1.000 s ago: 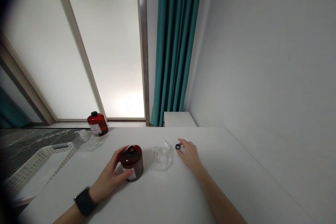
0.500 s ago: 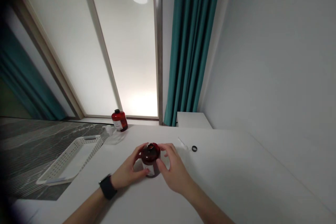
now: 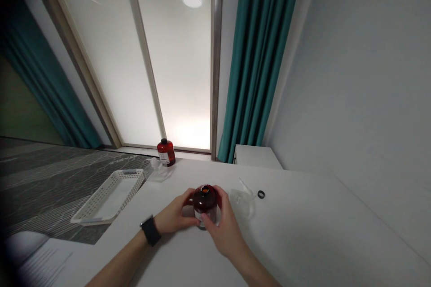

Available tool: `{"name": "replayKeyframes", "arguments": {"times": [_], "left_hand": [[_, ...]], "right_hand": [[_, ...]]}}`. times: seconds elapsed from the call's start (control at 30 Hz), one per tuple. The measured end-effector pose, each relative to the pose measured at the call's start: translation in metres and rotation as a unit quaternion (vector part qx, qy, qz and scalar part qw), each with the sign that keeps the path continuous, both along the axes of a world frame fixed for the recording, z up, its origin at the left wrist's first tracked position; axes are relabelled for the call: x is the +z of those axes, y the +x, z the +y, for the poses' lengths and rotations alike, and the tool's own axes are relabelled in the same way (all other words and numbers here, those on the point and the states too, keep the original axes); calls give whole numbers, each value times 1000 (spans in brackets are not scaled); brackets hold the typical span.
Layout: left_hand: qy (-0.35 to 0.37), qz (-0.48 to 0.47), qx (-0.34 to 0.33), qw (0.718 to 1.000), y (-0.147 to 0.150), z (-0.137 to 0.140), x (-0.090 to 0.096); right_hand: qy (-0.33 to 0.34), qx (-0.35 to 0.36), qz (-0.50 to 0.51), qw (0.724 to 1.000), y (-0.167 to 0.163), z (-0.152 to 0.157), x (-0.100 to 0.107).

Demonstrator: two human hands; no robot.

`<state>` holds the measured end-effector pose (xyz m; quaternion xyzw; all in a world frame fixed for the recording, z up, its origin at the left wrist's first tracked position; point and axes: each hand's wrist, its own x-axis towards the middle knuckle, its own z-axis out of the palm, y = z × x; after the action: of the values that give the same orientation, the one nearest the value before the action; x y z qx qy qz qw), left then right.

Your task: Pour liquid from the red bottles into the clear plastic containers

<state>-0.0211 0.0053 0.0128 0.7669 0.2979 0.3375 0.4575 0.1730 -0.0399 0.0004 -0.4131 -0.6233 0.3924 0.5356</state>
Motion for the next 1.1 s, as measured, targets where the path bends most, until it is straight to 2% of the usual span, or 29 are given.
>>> {"name": "replayKeyframes", "arguments": {"times": [0.17,0.3,0.37,0.53,0.73,0.93,1.1], "left_hand": [[-22,-22,2,1000,-14,3,10],[-13,-56,8,998,-26,7,18],[-13,-54,34,998,-28,8,17],[12,17,100,995,-22,8,10],[73,67,124,987,-5,-2,6],[127,75,78,986,29,-9,9],[171,125,8,977,62,1,12]], "right_hand": [[-30,-22,-11,999,-11,-1,-5],[-36,-39,-2,999,-16,-2,3],[-38,-39,-6,999,-14,-5,10],[-48,5,-24,999,1,-18,26],[-59,-11,-69,996,35,-42,25],[-22,-34,-107,993,81,-63,18],[-6,-71,-103,992,112,-69,9]]}}
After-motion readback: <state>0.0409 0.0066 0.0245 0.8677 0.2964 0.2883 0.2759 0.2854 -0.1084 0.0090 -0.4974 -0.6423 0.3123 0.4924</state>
